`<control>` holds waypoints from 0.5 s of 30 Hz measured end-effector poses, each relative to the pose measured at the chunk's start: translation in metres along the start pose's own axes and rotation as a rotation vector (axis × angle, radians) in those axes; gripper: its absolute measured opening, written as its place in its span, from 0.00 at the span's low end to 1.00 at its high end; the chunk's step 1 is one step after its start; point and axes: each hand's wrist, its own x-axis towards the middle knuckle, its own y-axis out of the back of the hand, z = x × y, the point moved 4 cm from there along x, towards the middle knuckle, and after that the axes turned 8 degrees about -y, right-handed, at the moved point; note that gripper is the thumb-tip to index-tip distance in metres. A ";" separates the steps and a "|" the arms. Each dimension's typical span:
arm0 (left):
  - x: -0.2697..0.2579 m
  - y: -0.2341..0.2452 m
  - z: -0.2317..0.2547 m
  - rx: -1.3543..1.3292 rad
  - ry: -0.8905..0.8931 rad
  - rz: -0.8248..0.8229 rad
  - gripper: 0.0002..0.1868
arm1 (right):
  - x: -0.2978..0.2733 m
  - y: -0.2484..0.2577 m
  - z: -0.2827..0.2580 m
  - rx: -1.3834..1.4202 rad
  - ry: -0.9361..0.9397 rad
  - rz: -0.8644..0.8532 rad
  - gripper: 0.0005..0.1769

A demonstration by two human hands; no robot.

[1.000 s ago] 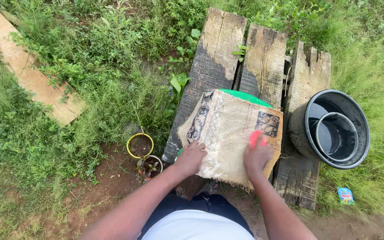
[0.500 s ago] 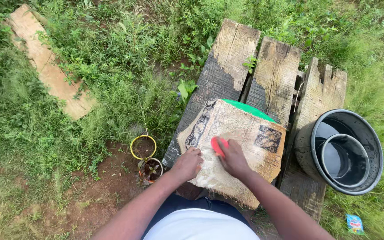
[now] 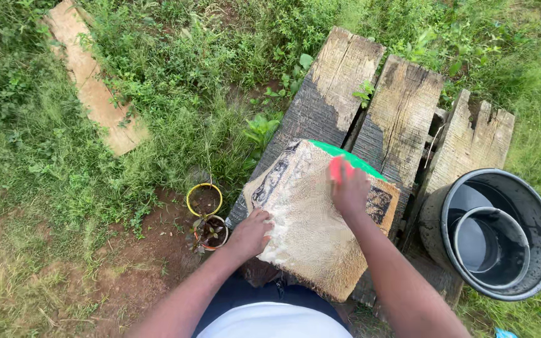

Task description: The person scrubs a small rug using a red brush and soapy water on a wooden outdoor platform. The person repeatedly applies the brush to the surface of the rug and later moves plastic basins of water.

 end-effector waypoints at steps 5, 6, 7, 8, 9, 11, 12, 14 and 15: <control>0.001 -0.008 0.005 -0.025 0.075 0.062 0.15 | -0.050 -0.019 -0.063 0.393 0.459 0.022 0.36; 0.000 -0.011 0.004 -0.031 0.106 0.038 0.14 | -0.055 -0.021 -0.063 0.310 0.516 -0.102 0.36; -0.003 -0.014 0.002 -0.108 0.156 0.110 0.15 | -0.060 -0.021 -0.060 0.225 0.570 -0.226 0.37; -0.006 -0.016 0.000 -0.181 0.210 0.189 0.16 | -0.058 -0.023 -0.060 0.140 0.630 -0.346 0.38; -0.011 -0.020 -0.003 -0.254 0.264 0.269 0.18 | -0.041 -0.013 -0.048 0.162 0.599 -0.221 0.38; -0.034 -0.036 -0.018 -0.242 0.565 0.535 0.24 | -0.014 0.006 -0.004 0.235 0.423 0.028 0.45; -0.041 -0.042 -0.030 -0.233 0.709 0.670 0.27 | -0.002 0.015 0.022 0.284 0.284 0.157 0.51; -0.055 -0.091 -0.059 -1.105 1.303 0.753 0.26 | 0.008 0.025 0.071 0.259 0.093 0.236 0.49; -0.064 -0.120 -0.061 -1.565 1.579 0.746 0.26 | 0.009 0.022 0.084 0.250 0.086 0.187 0.49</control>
